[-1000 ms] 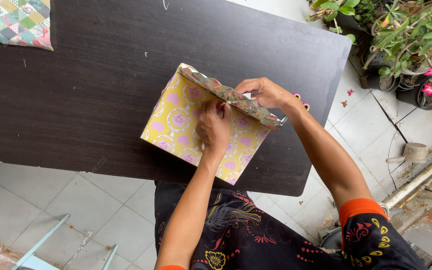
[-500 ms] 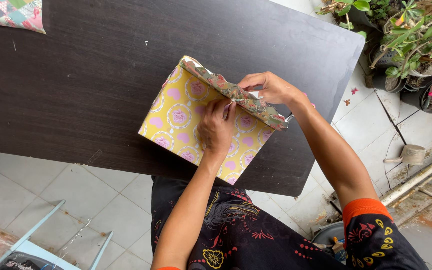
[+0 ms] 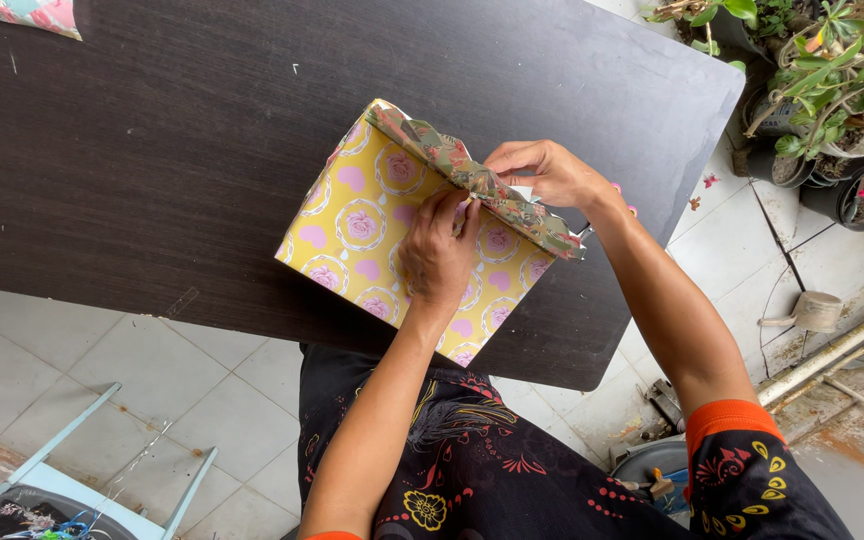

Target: The person wraps a rectangular gift box with patterned paper, folds and tapes the edges, then ties a green ribbon around the package and adjusts the bow.

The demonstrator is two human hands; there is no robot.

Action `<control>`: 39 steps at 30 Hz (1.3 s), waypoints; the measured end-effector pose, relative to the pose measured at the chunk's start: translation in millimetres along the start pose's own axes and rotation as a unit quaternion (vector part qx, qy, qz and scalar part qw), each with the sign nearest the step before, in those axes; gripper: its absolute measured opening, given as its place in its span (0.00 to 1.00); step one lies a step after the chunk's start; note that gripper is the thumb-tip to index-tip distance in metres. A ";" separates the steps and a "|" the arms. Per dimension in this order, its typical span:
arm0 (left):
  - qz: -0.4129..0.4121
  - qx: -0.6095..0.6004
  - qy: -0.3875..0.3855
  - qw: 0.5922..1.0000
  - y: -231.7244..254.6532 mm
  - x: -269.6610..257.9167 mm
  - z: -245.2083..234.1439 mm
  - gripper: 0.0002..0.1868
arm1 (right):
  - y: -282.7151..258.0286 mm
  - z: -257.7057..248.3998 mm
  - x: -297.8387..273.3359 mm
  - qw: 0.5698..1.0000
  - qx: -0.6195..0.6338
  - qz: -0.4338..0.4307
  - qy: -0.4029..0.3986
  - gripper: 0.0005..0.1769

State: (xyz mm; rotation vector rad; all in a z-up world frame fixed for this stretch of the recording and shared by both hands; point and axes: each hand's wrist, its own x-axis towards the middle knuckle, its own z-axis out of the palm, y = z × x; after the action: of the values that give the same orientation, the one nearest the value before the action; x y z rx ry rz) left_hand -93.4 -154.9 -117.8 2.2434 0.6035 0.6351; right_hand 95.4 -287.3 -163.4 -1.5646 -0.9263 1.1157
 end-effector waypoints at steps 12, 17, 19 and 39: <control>0.029 0.019 -0.013 0.999 -6.4 1.6 -0.7 0.14 | 5.6 -10.5 9.4 0.994 0.058 0.077 -0.056 0.21; 0.037 0.025 -0.014 0.999 -5.1 0.9 -0.2 0.10 | 10.1 -8.5 11.4 0.996 0.072 0.044 -0.043 0.18; 0.033 0.021 -0.015 0.999 -5.2 1.1 -0.7 0.09 | 9.8 -6.7 11.2 0.996 0.067 0.055 -0.035 0.17; 0.055 0.002 -0.019 0.998 -11.2 -0.1 3.6 0.12 | -7.4 8.6 1.2 0.986 0.155 0.066 0.016 0.16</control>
State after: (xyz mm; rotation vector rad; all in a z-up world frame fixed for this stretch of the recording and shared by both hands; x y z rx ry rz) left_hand -93.9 -149.7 -128.3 2.2984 0.4656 0.6446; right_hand 87.2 -282.0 -157.4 -1.3964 -0.6008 1.2581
